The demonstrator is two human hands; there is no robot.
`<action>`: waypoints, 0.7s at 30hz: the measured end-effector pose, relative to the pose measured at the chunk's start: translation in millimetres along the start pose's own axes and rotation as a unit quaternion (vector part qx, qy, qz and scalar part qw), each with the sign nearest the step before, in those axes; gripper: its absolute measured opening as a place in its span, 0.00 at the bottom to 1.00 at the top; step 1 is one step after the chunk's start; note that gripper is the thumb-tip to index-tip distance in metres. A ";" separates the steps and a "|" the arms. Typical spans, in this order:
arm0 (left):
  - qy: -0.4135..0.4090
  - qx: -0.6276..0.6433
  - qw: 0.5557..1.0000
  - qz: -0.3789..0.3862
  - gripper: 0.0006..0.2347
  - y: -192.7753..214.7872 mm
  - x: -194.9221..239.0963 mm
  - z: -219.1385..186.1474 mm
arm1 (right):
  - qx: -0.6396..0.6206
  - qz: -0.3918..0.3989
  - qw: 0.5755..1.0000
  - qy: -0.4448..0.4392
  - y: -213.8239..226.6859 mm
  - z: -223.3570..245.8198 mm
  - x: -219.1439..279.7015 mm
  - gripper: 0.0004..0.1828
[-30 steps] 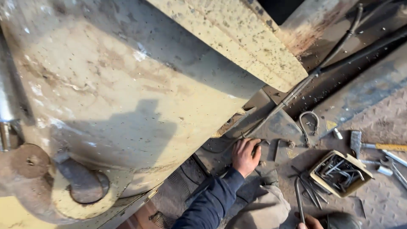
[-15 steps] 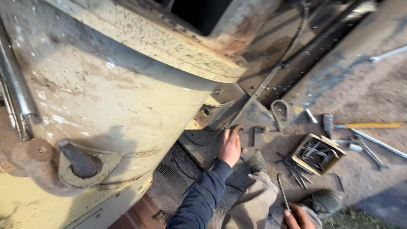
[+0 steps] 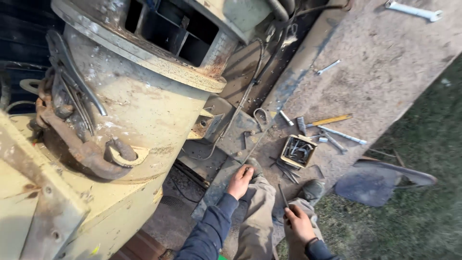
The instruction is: The person uses wrenches to loosen and remove bolts from a compartment on a yellow machine, placing the removed bolts into a green tray. They then handle a metal bracket and a hex key, fitting the bracket near the machine before returning to work on the compartment.
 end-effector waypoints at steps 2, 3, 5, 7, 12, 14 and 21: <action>0.048 -0.014 0.998 0.031 0.11 5.9 9.8 -11.3 | 0.009 -0.002 1.000 0.019 -3.9 29.3 18.8 0.13; 0.101 -0.036 0.992 0.064 0.15 7.9 15.5 -14.3 | 0.012 0.002 0.999 0.031 -6.3 45.0 27.1 0.13; 0.116 -0.037 0.990 0.077 0.18 9.6 25.2 -22.0 | 0.041 0.034 0.997 0.059 1.0 68.6 39.5 0.15; 0.131 -0.041 0.987 0.087 0.21 15.3 35.9 -30.3 | 0.068 0.072 0.991 0.085 6.0 86.5 50.7 0.18; -0.024 -0.135 0.991 -0.002 0.15 30.4 74.2 -53.6 | 0.196 0.095 0.973 0.073 32.7 112.3 58.8 0.22; 0.010 -0.069 0.998 -0.013 0.13 30.2 95.2 -60.6 | 0.246 0.068 0.965 0.057 29.9 139.7 79.0 0.22; 0.162 0.079 0.983 0.042 0.11 29.8 122.7 -52.4 | 0.445 0.026 0.886 0.131 11.4 185.3 79.7 0.25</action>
Point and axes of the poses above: each hand's wrist, its own x-axis away from the middle knuckle, its own y-axis out of the back of the hand, z = x × y, the point moved 3 cm from there along -x, towards the middle knuckle, and after that the axes turned 11 degrees about -x, right-handed, at the moved point
